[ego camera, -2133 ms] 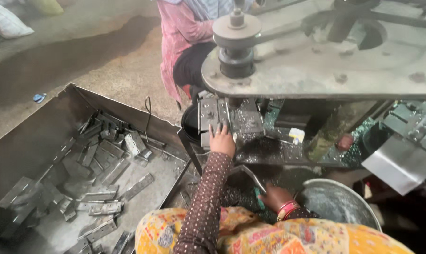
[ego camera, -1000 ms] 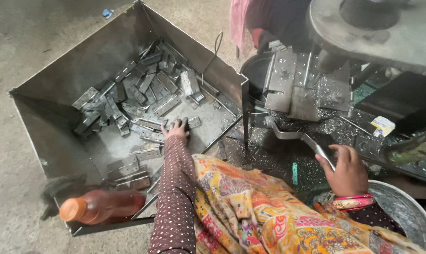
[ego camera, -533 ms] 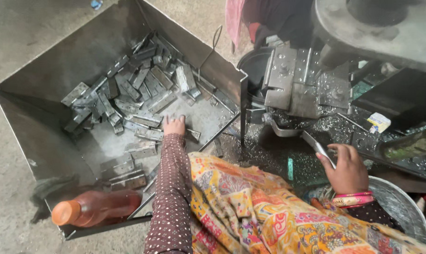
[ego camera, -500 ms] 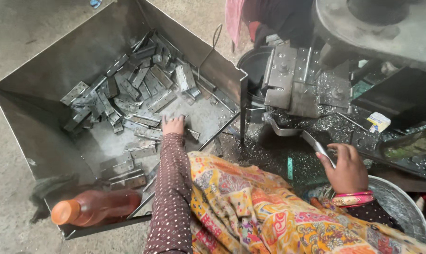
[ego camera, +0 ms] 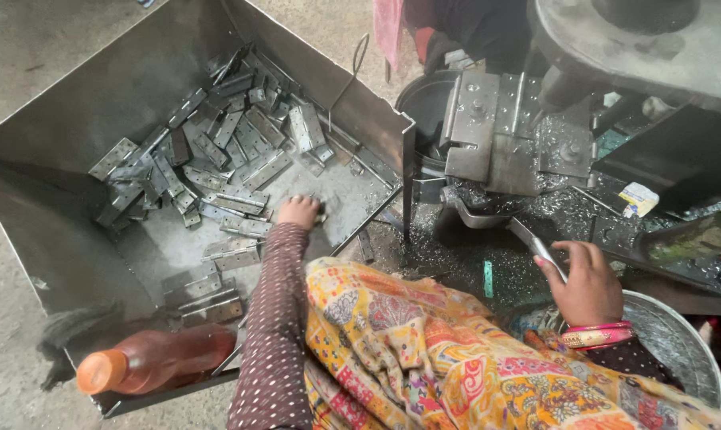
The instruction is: The person operates a drilling machine to process small metal plates. They take a metal plate from a bin, place it into a jig under the drill, use a lever to engage the drill, and then place the processed plate into a separate bucket.
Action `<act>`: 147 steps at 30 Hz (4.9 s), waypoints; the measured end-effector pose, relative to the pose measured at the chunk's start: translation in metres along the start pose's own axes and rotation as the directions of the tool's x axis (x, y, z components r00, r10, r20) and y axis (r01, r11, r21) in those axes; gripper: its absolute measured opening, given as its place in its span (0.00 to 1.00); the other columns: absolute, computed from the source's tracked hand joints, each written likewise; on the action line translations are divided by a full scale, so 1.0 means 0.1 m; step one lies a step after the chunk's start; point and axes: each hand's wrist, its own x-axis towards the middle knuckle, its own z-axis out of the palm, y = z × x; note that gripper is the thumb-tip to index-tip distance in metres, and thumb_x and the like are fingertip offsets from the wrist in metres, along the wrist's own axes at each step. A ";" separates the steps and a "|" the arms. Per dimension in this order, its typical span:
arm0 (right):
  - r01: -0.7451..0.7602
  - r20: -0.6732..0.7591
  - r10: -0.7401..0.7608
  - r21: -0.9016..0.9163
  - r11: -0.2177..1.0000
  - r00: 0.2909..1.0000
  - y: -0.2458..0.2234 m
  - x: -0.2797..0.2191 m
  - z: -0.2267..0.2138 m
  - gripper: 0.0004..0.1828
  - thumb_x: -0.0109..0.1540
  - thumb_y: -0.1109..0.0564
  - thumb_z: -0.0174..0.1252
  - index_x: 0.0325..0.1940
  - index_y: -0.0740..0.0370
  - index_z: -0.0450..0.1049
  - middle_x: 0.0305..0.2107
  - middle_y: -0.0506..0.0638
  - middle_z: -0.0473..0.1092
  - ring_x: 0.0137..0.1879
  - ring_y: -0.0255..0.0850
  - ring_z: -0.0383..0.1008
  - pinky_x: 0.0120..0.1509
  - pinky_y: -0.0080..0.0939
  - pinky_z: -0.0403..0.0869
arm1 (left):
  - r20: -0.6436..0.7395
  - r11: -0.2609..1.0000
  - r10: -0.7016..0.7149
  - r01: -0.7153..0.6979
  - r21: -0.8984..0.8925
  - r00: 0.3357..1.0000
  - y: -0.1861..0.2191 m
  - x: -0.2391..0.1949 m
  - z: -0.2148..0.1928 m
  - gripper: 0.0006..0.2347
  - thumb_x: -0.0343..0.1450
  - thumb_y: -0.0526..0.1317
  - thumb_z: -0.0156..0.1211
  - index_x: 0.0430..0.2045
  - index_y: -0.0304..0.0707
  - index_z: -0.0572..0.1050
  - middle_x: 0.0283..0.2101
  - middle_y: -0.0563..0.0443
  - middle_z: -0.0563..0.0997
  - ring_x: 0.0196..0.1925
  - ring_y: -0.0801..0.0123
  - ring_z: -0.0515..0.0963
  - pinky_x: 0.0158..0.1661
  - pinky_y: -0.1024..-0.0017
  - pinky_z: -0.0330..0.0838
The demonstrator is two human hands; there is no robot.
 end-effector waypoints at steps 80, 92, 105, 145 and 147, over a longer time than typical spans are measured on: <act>-0.091 0.128 0.073 0.144 0.985 0.989 0.15 -0.08 0.38 0.23 0.58 0.41 0.64 0.47 0.58 0.69 0.36 0.55 0.73 0.38 0.56 0.77 0.39 0.55 0.75 | -0.320 0.989 0.008 -0.054 -0.136 0.947 3.11 0.25 -2.69 0.23 0.69 0.50 0.55 0.55 0.37 0.73 0.71 0.43 0.64 0.74 0.52 0.57 0.69 0.47 0.42; -0.151 0.620 0.212 -0.151 0.977 0.756 0.09 0.31 0.28 0.29 0.61 0.39 0.64 0.52 0.64 0.67 0.36 0.60 0.77 0.47 0.58 0.80 0.52 0.55 0.77 | -0.284 0.984 0.062 -0.107 -0.145 0.957 3.43 0.66 -2.64 0.24 0.71 0.48 0.53 0.59 0.32 0.72 0.68 0.45 0.67 0.73 0.54 0.61 0.72 0.44 0.39; -0.270 0.526 0.239 -0.018 0.963 0.816 0.46 -0.36 0.97 0.22 0.63 0.41 0.60 0.48 0.62 0.70 0.32 0.64 0.77 0.42 0.62 0.80 0.47 0.60 0.75 | -0.336 0.968 0.080 -0.153 -0.197 0.938 3.41 0.49 -2.63 0.21 0.77 0.47 0.47 0.59 0.32 0.72 0.69 0.43 0.68 0.74 0.53 0.63 0.73 0.46 0.40; -0.212 0.604 0.228 -0.099 0.972 0.764 0.40 0.25 0.64 0.31 0.60 0.31 0.62 0.46 0.61 0.73 0.35 0.60 0.77 0.43 0.57 0.81 0.49 0.53 0.77 | -0.327 0.974 0.061 -0.128 -0.187 0.943 3.37 1.19 -2.52 0.16 0.73 0.41 0.47 0.50 0.38 0.80 0.68 0.48 0.69 0.74 0.59 0.62 0.74 0.46 0.36; -0.175 0.579 0.196 -0.093 0.980 0.791 0.36 0.26 0.60 0.30 0.59 0.31 0.62 0.45 0.61 0.73 0.35 0.60 0.77 0.43 0.58 0.80 0.48 0.55 0.77 | -0.293 0.971 0.051 -0.116 -0.209 0.955 3.33 1.36 -2.60 0.16 0.73 0.40 0.47 0.49 0.39 0.80 0.68 0.49 0.68 0.74 0.59 0.61 0.73 0.46 0.35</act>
